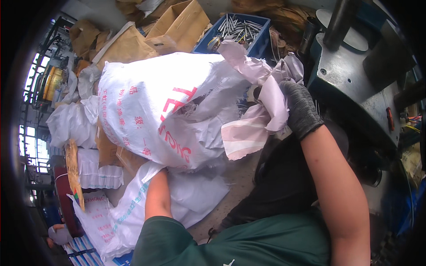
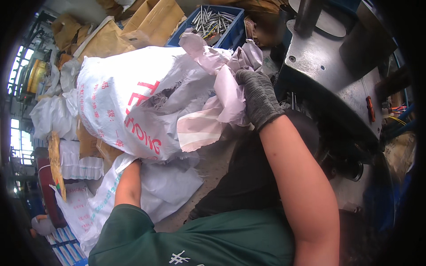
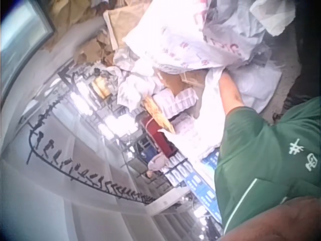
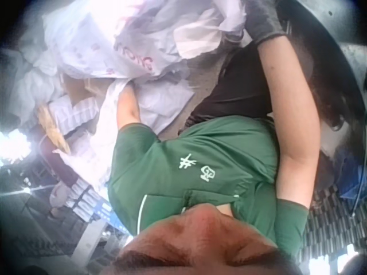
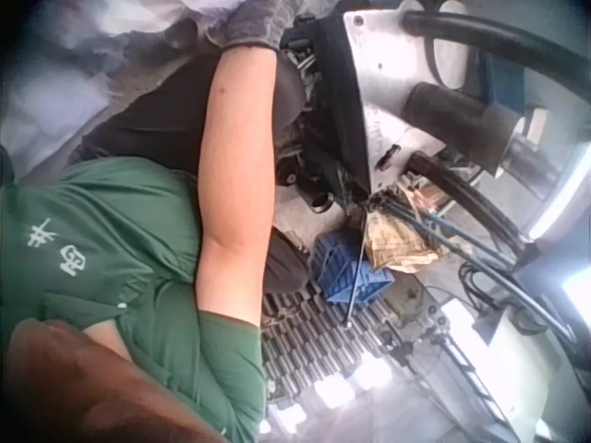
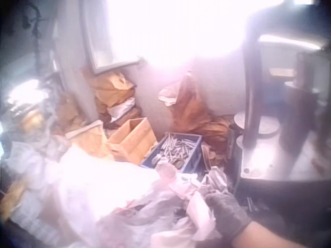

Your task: Using a hydraulic press to fit metal sleeves onto electromagnetic motor cores.

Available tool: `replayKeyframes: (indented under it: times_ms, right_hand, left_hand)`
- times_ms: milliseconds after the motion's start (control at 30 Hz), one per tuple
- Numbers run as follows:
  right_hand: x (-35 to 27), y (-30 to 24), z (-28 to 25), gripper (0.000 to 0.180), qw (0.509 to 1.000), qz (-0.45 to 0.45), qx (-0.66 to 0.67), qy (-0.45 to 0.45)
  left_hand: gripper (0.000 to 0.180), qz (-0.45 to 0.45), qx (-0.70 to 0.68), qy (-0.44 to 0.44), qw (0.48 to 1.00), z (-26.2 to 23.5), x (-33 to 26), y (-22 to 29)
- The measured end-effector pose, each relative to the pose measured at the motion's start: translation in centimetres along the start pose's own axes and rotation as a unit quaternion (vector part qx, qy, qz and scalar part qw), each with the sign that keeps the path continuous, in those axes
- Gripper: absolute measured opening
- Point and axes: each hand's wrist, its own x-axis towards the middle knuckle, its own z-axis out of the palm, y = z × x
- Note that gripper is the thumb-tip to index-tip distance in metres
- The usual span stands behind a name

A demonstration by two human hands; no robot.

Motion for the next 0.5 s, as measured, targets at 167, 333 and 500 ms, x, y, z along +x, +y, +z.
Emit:
replayKeyframes:
  times_ms: [167, 333, 500]
  right_hand:
    - [-0.1, 0.3, 0.4, 0.03, 0.997, -0.044, 0.037, 0.041]
    - [0.8, 1.1, -0.3, 0.034, 0.996, -0.033, 0.027, -0.082]
    - [-2.0, -1.0, 1.2, 0.038, 0.998, -0.026, 0.041, -0.044]
  left_hand:
    - [0.041, 0.013, 0.032, -0.045, 0.998, 6.5, 4.3, 4.5]
    - [0.041, -0.006, 0.07, -0.04, 0.997, 5.2, 2.5, 6.8]
    - [0.04, -0.025, 0.113, -0.029, 0.993, 1.7, -0.7, 9.5]
